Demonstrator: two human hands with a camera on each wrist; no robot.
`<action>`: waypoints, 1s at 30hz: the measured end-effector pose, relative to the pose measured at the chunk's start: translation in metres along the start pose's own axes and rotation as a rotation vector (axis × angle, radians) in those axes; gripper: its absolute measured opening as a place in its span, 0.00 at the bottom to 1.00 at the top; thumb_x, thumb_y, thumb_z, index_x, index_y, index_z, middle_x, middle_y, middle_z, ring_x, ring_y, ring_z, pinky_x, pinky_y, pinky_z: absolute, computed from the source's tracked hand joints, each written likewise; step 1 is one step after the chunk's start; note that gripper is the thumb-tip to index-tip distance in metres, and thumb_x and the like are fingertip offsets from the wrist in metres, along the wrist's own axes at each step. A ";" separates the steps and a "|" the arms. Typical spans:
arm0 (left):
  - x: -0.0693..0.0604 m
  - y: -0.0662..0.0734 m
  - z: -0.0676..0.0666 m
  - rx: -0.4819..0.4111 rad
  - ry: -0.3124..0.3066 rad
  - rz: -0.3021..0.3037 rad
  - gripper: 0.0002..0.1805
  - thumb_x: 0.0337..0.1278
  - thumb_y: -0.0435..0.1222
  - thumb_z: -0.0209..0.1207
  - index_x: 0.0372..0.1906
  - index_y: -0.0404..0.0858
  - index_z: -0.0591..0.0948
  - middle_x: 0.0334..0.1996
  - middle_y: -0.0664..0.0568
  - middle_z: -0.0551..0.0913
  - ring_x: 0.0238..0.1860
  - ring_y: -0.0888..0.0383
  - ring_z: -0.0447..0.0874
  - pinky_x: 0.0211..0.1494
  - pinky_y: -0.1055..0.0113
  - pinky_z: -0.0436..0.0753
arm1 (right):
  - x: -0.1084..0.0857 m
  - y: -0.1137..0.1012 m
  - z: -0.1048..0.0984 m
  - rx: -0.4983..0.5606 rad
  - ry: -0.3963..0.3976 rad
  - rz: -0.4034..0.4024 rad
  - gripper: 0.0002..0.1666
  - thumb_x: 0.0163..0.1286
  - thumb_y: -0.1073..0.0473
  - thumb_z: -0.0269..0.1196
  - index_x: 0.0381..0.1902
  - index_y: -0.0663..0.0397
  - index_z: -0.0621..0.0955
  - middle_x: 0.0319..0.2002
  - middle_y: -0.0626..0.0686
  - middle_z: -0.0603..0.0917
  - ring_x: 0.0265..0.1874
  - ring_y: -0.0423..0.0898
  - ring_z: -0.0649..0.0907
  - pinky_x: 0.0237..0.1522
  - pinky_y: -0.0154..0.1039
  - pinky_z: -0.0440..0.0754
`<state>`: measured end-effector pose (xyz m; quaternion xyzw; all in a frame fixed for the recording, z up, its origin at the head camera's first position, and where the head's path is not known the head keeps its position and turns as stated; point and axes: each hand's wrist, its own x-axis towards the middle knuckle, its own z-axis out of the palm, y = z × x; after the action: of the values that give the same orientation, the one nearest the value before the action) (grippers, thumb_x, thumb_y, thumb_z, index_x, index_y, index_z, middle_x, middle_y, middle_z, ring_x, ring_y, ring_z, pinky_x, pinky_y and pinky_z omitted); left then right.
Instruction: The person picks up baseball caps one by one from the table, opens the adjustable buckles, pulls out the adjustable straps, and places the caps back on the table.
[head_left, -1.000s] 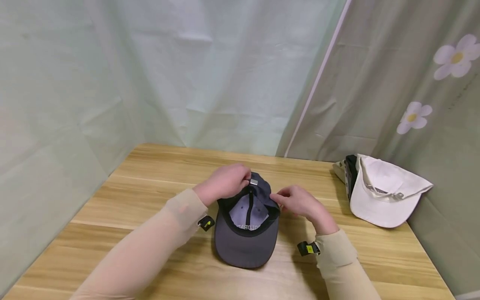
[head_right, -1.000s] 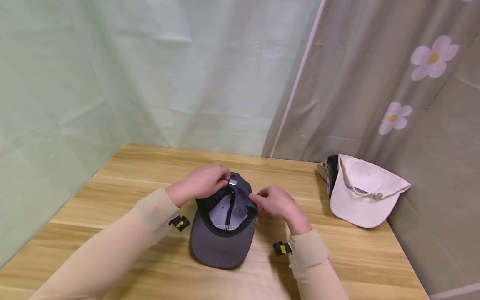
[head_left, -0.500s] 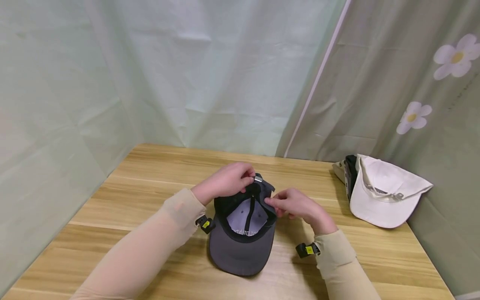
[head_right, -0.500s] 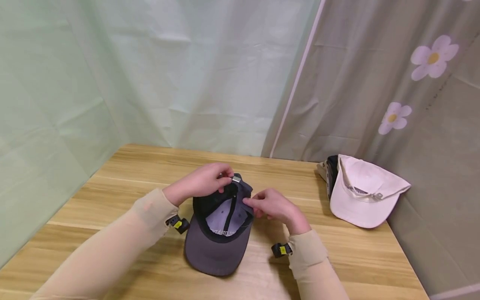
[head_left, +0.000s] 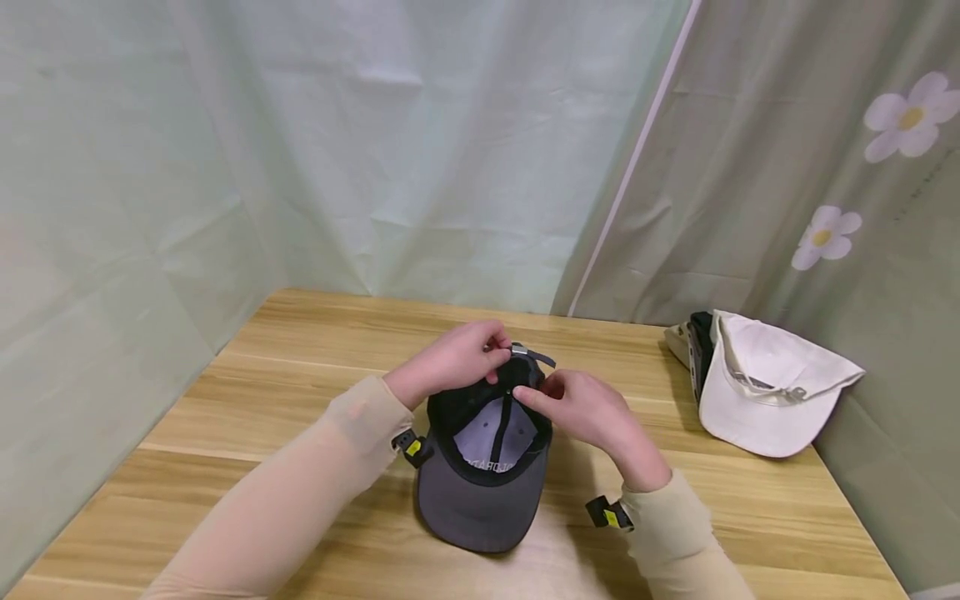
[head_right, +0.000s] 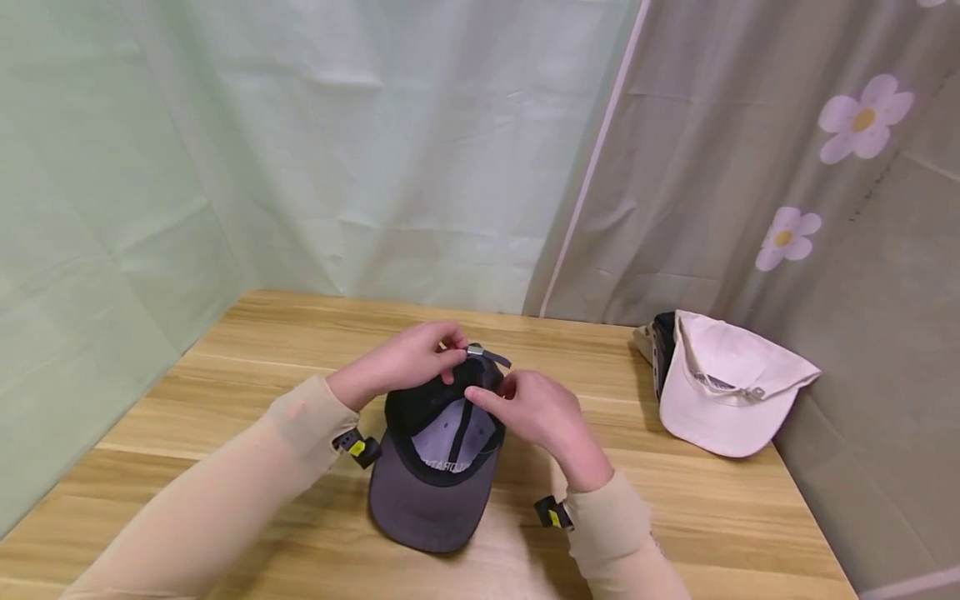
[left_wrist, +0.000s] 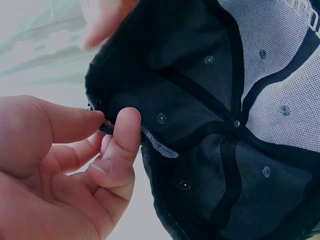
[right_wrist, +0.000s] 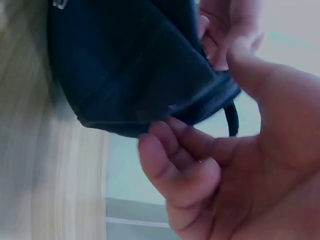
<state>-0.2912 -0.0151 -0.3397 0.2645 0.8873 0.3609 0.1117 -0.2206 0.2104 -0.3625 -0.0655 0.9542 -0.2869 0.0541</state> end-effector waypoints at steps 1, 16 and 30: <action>0.000 0.000 0.000 0.000 0.001 0.002 0.04 0.84 0.35 0.60 0.50 0.38 0.81 0.37 0.45 0.87 0.39 0.46 0.92 0.45 0.59 0.81 | 0.000 -0.001 0.001 -0.011 0.014 0.005 0.33 0.75 0.25 0.65 0.46 0.49 0.89 0.36 0.46 0.87 0.34 0.46 0.82 0.39 0.46 0.79; -0.002 0.000 0.003 0.027 -0.012 0.039 0.04 0.84 0.34 0.61 0.46 0.38 0.80 0.36 0.48 0.85 0.37 0.50 0.88 0.44 0.60 0.80 | 0.013 0.008 0.004 0.502 0.125 0.086 0.17 0.82 0.50 0.65 0.38 0.56 0.88 0.23 0.50 0.81 0.22 0.45 0.70 0.25 0.38 0.63; -0.004 0.016 0.010 0.431 0.163 0.155 0.14 0.74 0.37 0.71 0.46 0.41 0.75 0.38 0.49 0.76 0.38 0.50 0.76 0.43 0.57 0.76 | 0.012 0.006 0.002 0.615 0.123 0.061 0.15 0.82 0.51 0.67 0.39 0.57 0.88 0.23 0.49 0.80 0.21 0.43 0.69 0.23 0.35 0.62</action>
<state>-0.2775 -0.0020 -0.3362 0.3193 0.9270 0.1911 -0.0472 -0.2326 0.2124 -0.3682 0.0000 0.8255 -0.5639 0.0220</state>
